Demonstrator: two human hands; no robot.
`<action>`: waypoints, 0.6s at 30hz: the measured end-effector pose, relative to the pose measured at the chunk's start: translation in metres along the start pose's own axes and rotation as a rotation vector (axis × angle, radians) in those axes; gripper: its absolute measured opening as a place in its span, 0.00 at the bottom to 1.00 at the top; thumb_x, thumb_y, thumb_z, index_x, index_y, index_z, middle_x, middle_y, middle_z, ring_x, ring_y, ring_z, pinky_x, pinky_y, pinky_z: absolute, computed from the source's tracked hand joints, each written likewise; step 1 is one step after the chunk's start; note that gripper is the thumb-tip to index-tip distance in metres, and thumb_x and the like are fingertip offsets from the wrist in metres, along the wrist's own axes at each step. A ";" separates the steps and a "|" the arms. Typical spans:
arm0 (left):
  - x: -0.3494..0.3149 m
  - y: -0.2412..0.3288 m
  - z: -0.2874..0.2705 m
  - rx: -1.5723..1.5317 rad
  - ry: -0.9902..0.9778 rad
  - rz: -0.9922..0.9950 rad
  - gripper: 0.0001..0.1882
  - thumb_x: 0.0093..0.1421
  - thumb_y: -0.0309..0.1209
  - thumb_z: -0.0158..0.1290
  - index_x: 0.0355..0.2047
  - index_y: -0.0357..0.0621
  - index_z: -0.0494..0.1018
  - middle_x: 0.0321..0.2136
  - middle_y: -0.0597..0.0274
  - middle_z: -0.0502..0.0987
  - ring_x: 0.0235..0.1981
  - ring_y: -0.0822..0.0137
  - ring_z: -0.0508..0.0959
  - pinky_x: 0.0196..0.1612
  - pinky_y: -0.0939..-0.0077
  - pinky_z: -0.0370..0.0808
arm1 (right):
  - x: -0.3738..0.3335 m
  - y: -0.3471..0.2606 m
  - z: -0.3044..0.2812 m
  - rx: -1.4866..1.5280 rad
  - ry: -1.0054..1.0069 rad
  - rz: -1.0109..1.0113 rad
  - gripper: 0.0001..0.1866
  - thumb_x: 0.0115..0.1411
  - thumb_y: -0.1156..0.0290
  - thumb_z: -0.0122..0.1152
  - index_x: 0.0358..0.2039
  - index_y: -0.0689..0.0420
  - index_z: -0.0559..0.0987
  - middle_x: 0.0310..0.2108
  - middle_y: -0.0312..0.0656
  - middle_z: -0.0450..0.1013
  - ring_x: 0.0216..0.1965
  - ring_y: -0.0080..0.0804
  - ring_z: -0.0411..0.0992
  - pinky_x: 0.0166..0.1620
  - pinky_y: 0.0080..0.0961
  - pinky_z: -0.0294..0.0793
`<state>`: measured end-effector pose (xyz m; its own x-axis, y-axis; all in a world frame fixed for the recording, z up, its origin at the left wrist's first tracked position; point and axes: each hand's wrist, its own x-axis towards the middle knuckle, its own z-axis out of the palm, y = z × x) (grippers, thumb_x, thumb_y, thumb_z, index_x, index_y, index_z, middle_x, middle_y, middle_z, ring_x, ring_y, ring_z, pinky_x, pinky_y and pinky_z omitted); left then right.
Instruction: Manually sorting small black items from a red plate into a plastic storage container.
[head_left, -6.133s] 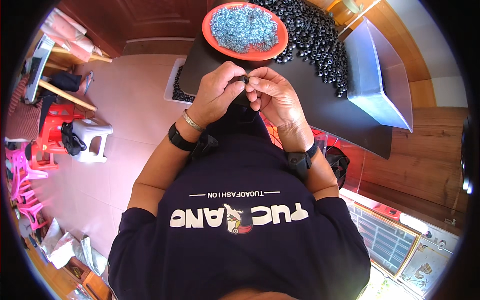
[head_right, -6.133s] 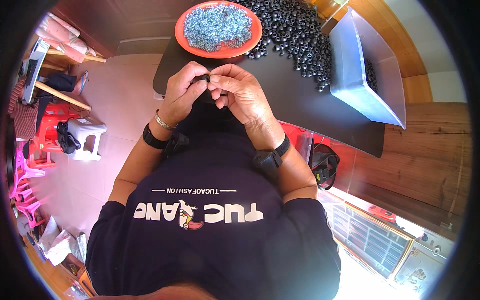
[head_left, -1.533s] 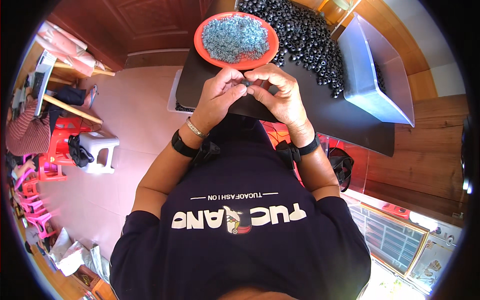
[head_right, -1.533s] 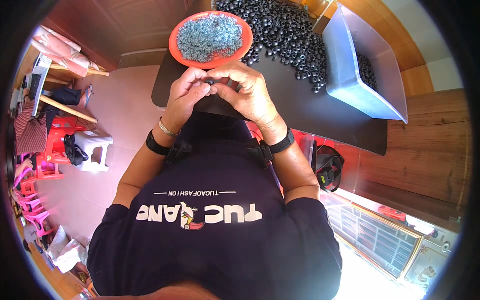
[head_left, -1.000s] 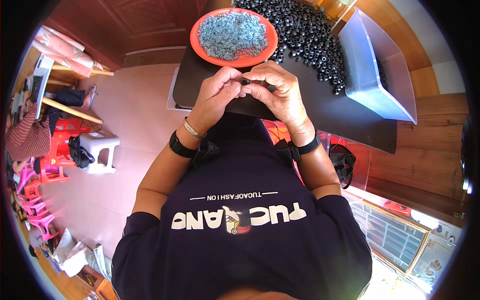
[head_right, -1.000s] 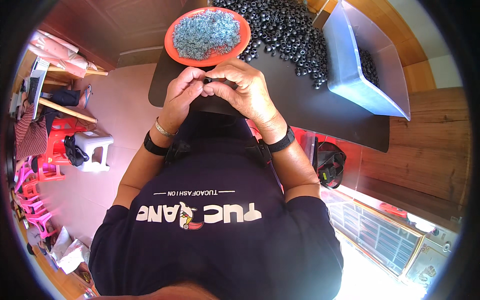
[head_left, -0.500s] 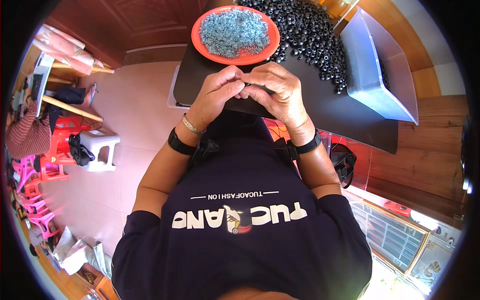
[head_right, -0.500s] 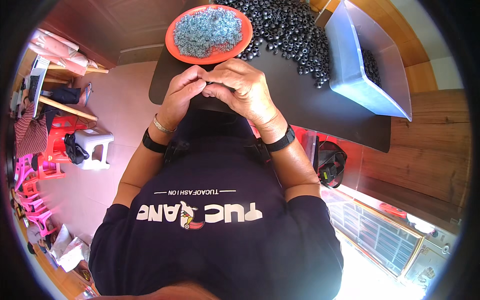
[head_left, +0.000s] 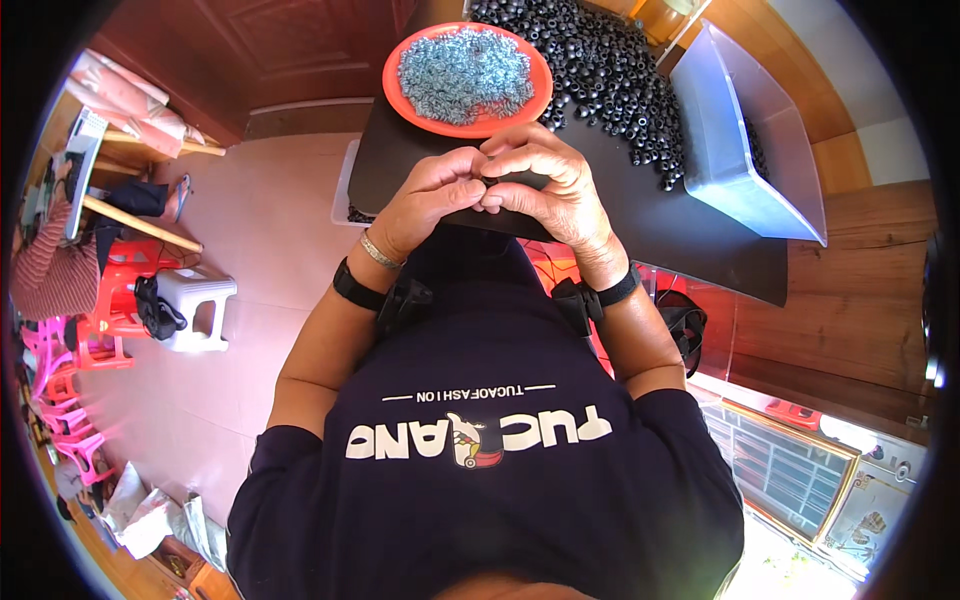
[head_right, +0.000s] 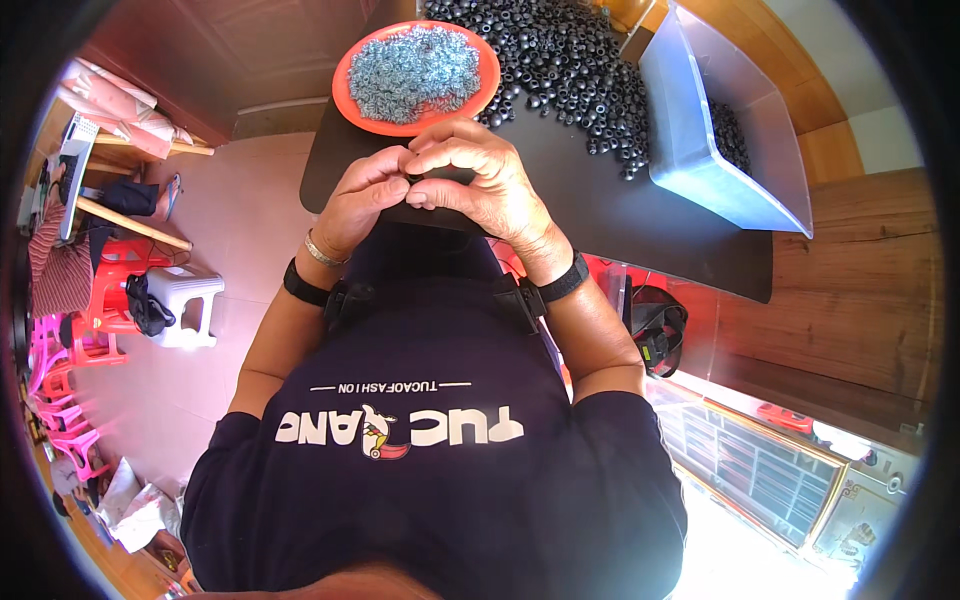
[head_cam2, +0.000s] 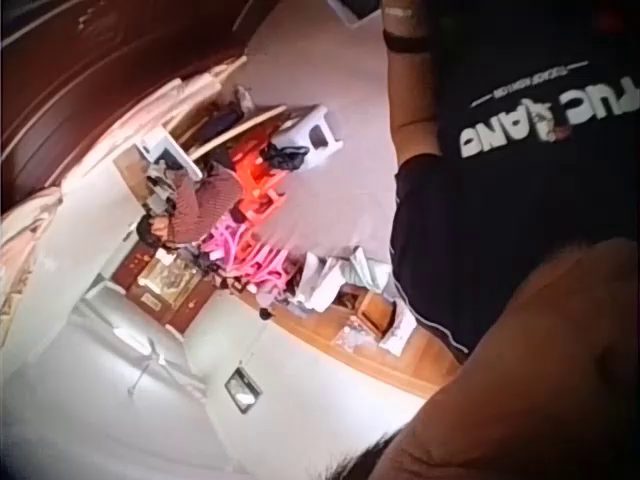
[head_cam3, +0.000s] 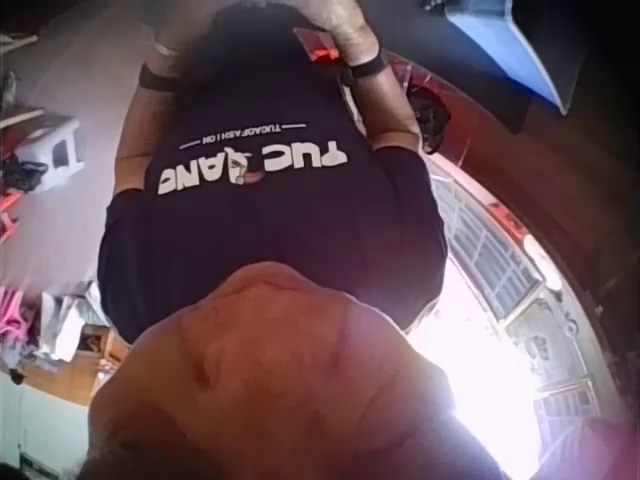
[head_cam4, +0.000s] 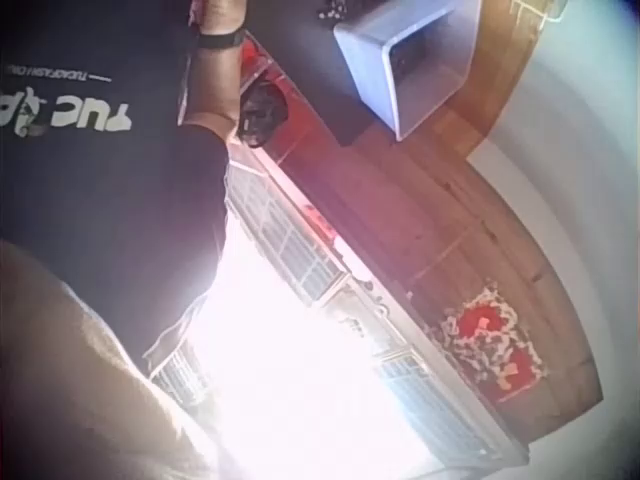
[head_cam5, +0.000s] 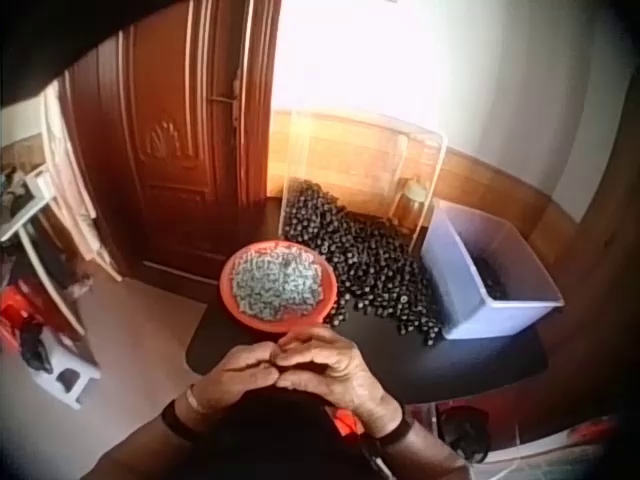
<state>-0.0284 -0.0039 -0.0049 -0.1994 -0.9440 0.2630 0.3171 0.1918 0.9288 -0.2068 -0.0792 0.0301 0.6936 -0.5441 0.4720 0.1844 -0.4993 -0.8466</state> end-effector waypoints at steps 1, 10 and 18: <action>0.000 0.001 0.000 -0.028 -0.023 -0.002 0.12 0.64 0.34 0.50 0.40 0.37 0.72 0.31 0.65 0.74 0.34 0.75 0.73 0.40 0.79 0.71 | 0.000 0.001 0.000 0.008 -0.013 0.001 0.14 0.46 0.74 0.73 0.36 0.54 0.82 0.41 0.40 0.75 0.44 0.30 0.73 0.49 0.28 0.73; -0.005 -0.002 0.001 0.111 0.131 0.010 0.11 0.63 0.33 0.51 0.38 0.36 0.71 0.29 0.64 0.74 0.32 0.74 0.74 0.40 0.79 0.71 | 0.034 -0.023 -0.030 -0.309 -0.125 0.115 0.11 0.51 0.74 0.70 0.36 0.58 0.81 0.37 0.39 0.76 0.40 0.28 0.74 0.43 0.27 0.72; -0.003 -0.006 0.007 0.228 0.198 0.033 0.10 0.63 0.33 0.52 0.35 0.36 0.71 0.27 0.67 0.73 0.30 0.78 0.72 0.36 0.81 0.70 | 0.083 0.022 -0.032 -0.944 -0.380 0.022 0.07 0.53 0.69 0.62 0.33 0.55 0.82 0.32 0.42 0.76 0.34 0.41 0.75 0.39 0.31 0.74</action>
<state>-0.0362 -0.0005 -0.0099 -0.0006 -0.9660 0.2587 0.0995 0.2574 0.9612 -0.1668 -0.1570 0.0581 0.8959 -0.3913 0.2104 -0.3416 -0.9095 -0.2369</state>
